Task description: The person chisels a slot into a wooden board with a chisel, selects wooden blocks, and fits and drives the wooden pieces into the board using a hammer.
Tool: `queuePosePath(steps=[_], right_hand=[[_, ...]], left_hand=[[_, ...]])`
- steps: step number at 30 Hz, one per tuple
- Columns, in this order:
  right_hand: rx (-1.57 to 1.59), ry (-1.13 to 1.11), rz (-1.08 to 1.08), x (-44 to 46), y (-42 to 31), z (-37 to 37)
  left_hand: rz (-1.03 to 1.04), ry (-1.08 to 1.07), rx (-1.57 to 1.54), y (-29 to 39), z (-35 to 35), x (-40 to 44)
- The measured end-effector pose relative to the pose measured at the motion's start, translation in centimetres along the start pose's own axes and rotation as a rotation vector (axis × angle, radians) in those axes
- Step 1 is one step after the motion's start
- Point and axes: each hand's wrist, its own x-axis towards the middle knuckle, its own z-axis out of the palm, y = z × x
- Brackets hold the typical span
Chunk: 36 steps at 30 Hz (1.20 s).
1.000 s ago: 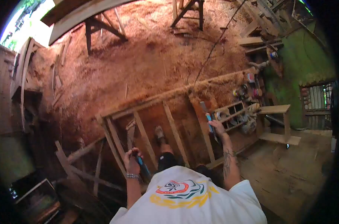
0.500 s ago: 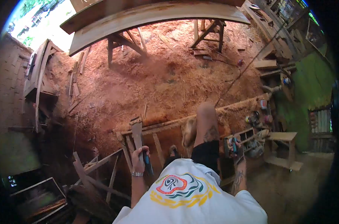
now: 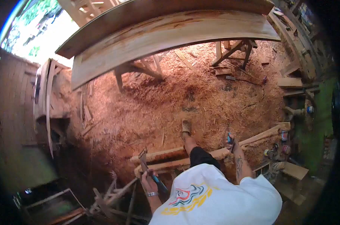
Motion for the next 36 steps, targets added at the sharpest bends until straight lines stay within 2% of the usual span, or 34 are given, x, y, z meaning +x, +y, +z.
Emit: queuePosePath(steps=[1, 2, 5, 6, 9, 10, 13, 14, 17, 18, 20, 21, 23, 24, 25, 27, 28, 29, 30, 33, 36], right_hand=[[0.037, -0.015, -0.064, 1.0, -1.5, 1.9], [0.004, 0.084, 0.04, 1.2, -2.3, 2.9], [-0.17, 0.308, 0.307, 5.4, -8.8, 5.5], [-0.129, 0.306, 0.241, 6.4, -9.7, 6.2], [0.019, 0.265, 0.128, 7.1, -12.1, 8.1], [0.063, 0.277, 0.127, 7.4, -12.5, 8.0], [0.172, 0.291, 0.084, 7.0, -13.9, 8.5], [0.186, 0.32, -0.147, 3.8, -15.1, 12.4], [0.402, 0.22, -0.085, 5.4, -14.6, 9.0], [0.264, 0.249, -0.072, 4.8, -15.5, 9.2], [0.354, 0.318, -0.247, 3.9, -14.8, 10.2], [0.396, 0.352, -0.335, 3.9, -14.8, 10.8], [0.478, 0.387, -0.359, 5.1, -13.7, 8.9], [0.518, 0.4, -0.365, 6.1, -12.9, 7.8], [0.571, 0.395, -0.347, 7.0, -12.2, 6.9], [0.659, 0.386, -0.31, 8.4, -12.1, 5.4], [0.705, 0.406, -0.312, 8.5, -12.9, 5.9], [0.752, 0.431, -0.305, 7.5, -13.4, 7.2], [0.795, 0.454, -0.303, 6.8, -14.7, 8.2], [0.818, 0.713, -0.302, 6.3, -17.0, 9.5], [0.954, 0.803, -0.663, 5.3, -21.0, 13.1]], left_hand=[[0.024, -0.031, -0.024, 1.3, 2.4, 1.9], [0.037, -0.054, -0.053, 2.4, 4.0, 2.9], [0.071, -0.057, -0.112, 7.9, 15.3, 5.0], [0.143, -0.137, -0.06, 8.9, 17.8, 6.1], [0.284, -0.174, 0.071, 12.0, 25.9, 8.2], [0.413, -0.213, 0.176, 12.9, 29.0, 8.8], [0.481, -0.464, 0.338, 15.8, 36.4, 11.1], [0.403, -0.381, 0.322, 16.2, 39.1, 11.5], [0.511, -0.533, 0.691, 17.4, 44.5, 17.1], [0.525, -0.594, 0.714, 17.5, 47.2, 18.1], [0.553, -0.716, 0.763, 17.6, 53.2, 19.5], [0.544, -0.764, 0.838, 17.7, 55.9, 20.1], [0.527, -0.861, 0.971, 16.5, 61.0, 21.7], [0.491, -0.958, 0.874, 14.9, 63.8, 22.3], [0.436, -0.996, 0.976, 13.7, 65.4, 24.8], [0.289, -1.12, 0.922, 10.4, 71.5, 25.0], [0.079, -1.122, 0.929, 9.0, 74.4, 25.2], [0.068, -1.122, 1.087, 7.2, 76.5, 27.4], [-0.008, -1.147, 1.07, 4.7, 78.7, 29.4], [-0.148, -1.404, 1.001, -2.0, 87.6, 31.3], [-0.292, -1.501, 1.0, -9.5, 94.1, 32.7]])
